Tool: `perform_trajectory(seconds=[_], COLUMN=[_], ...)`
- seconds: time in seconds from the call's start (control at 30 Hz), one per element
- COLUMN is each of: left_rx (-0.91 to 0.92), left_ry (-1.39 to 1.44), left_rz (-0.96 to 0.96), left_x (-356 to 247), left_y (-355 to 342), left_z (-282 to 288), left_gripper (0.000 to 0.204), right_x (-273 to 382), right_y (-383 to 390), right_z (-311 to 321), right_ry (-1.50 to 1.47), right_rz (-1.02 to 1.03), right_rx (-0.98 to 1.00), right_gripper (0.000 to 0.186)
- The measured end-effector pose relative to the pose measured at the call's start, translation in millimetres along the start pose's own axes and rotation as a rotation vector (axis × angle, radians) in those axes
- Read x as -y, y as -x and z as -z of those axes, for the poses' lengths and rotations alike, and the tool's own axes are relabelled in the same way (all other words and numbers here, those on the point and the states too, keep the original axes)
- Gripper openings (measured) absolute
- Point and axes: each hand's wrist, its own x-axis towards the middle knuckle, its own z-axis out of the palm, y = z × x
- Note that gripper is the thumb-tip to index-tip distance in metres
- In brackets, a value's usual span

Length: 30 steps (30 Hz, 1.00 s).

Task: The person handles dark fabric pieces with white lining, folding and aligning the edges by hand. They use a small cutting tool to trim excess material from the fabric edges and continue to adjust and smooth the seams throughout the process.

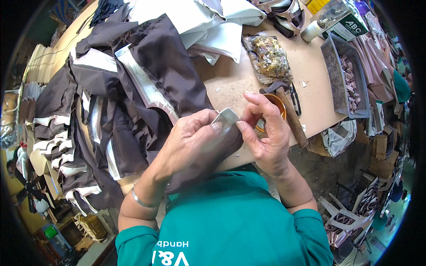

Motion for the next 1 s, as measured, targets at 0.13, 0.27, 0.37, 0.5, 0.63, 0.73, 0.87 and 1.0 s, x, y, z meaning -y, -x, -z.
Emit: perform_trajectory(seconds=[0.13, 0.27, 0.37, 0.5, 0.63, 0.73, 0.87, 1.0], left_rx=[-0.029, -0.147, -0.204, -0.201, -0.193, -0.162, -0.142, -0.103], left_ry=[-0.018, -0.213, -0.291, -0.373, -0.451, -0.475, -0.520, -0.351], left_rz=[-0.037, -0.079, -0.128, -0.194, -0.306, -0.299, -0.348, -0.309], left_x=[14.2, 8.5, 8.9, 7.7, 15.3, 14.3, 16.3, 11.7], left_y=[-3.8, -1.9, -2.5, -1.6, -3.8, -4.7, -5.7, -4.0], left_z=[3.4, -3.1, -4.1, -4.5, -3.7, -3.8, -5.4, -8.9], left_gripper=[0.017, 0.018, 0.015, 0.012, 0.011, 0.013, 0.015, 0.017], right_x=[-4.8, -3.1, -1.7, -4.2, -5.6, -3.7, 2.6, -3.6], right_y=[0.4, -0.9, -1.9, -1.7, 0.9, -0.4, -5.7, -8.8], right_z=[-5.1, -7.9, -8.4, -8.4, -9.6, -7.9, -8.8, -7.3], right_ry=[0.082, 0.039, 0.044, 0.027, 0.008, 0.052, 0.093, -0.053], right_rz=[0.113, 0.153, 0.189, 0.168, 0.136, 0.129, 0.124, -0.066], right_rx=[-0.025, -0.028, -0.011, -0.005, -0.015, -0.015, -0.018, 0.001], right_gripper=[0.049, 0.050, 0.051, 0.052, 0.051, 0.050, 0.049, 0.047])
